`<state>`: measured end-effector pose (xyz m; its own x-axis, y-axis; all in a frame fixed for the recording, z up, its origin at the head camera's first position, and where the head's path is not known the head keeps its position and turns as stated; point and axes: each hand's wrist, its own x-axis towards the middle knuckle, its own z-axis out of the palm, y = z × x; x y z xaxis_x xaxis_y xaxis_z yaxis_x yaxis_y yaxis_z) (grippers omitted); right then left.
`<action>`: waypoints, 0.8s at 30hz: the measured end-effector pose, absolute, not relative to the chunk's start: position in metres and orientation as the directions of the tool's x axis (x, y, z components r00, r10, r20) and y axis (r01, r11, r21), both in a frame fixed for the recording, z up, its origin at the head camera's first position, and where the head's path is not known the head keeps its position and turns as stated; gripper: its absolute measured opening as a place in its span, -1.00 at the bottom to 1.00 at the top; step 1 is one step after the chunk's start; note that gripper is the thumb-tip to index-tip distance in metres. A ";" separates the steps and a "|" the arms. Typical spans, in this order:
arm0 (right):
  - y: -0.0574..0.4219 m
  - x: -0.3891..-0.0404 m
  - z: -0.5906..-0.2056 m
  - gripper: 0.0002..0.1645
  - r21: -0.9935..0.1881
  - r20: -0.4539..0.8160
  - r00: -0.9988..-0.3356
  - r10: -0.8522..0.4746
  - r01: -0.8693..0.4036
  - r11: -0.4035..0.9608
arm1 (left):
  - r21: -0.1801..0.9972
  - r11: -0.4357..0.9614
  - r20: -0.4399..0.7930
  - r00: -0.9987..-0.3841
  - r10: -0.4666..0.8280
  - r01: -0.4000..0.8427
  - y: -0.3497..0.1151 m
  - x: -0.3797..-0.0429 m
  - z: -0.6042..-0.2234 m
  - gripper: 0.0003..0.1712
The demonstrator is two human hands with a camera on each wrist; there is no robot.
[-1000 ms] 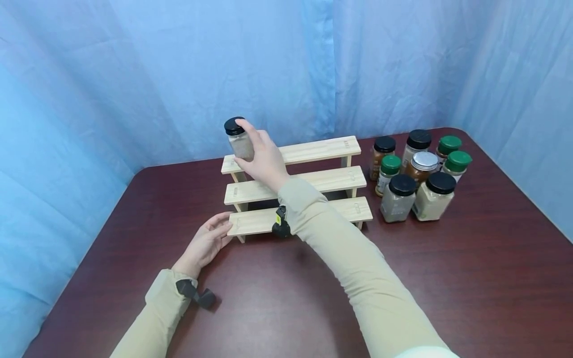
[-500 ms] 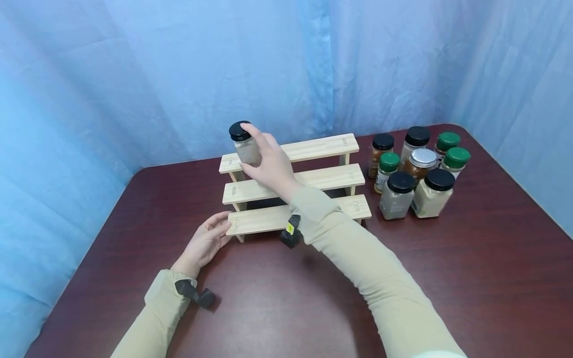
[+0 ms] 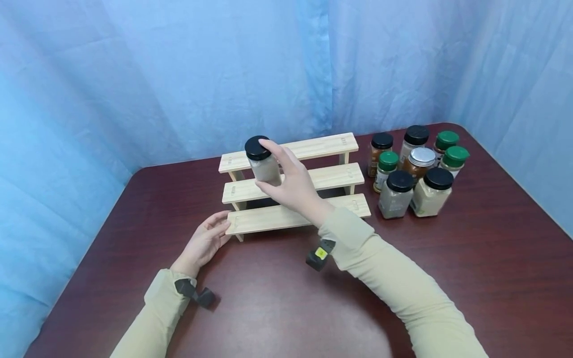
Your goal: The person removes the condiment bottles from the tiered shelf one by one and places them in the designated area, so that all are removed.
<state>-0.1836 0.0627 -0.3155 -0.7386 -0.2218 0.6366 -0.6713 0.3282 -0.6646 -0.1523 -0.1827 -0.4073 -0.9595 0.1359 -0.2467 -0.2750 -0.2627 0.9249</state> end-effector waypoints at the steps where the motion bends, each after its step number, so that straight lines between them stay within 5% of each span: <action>1: 0.066 -0.180 -0.316 -0.09 -0.661 0.641 -0.735 -0.220 -0.675 0.328 | 0.924 -0.263 -0.248 -0.959 0.136 -0.277 -0.183 -0.153 -0.407 -0.49; 18: 0.106 -0.149 -0.338 -0.05 -0.533 0.733 -0.620 -0.280 -0.779 0.330 | 0.927 -0.255 -0.248 -0.960 0.129 -0.274 -0.184 -0.153 -0.408 -0.51; 24: 0.117 -0.141 -0.343 -0.04 -0.561 0.702 -0.660 -0.268 -0.744 0.363 | 0.926 -0.255 -0.252 -0.958 0.135 -0.279 -0.183 -0.152 -0.407 -0.50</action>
<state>-0.1405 0.1175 -0.3428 -0.6602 -0.2679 0.7017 -0.7438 0.3629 -0.5613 -0.1521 -0.1831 -0.4066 -0.9583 0.1351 -0.2517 -0.2791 -0.2549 0.9258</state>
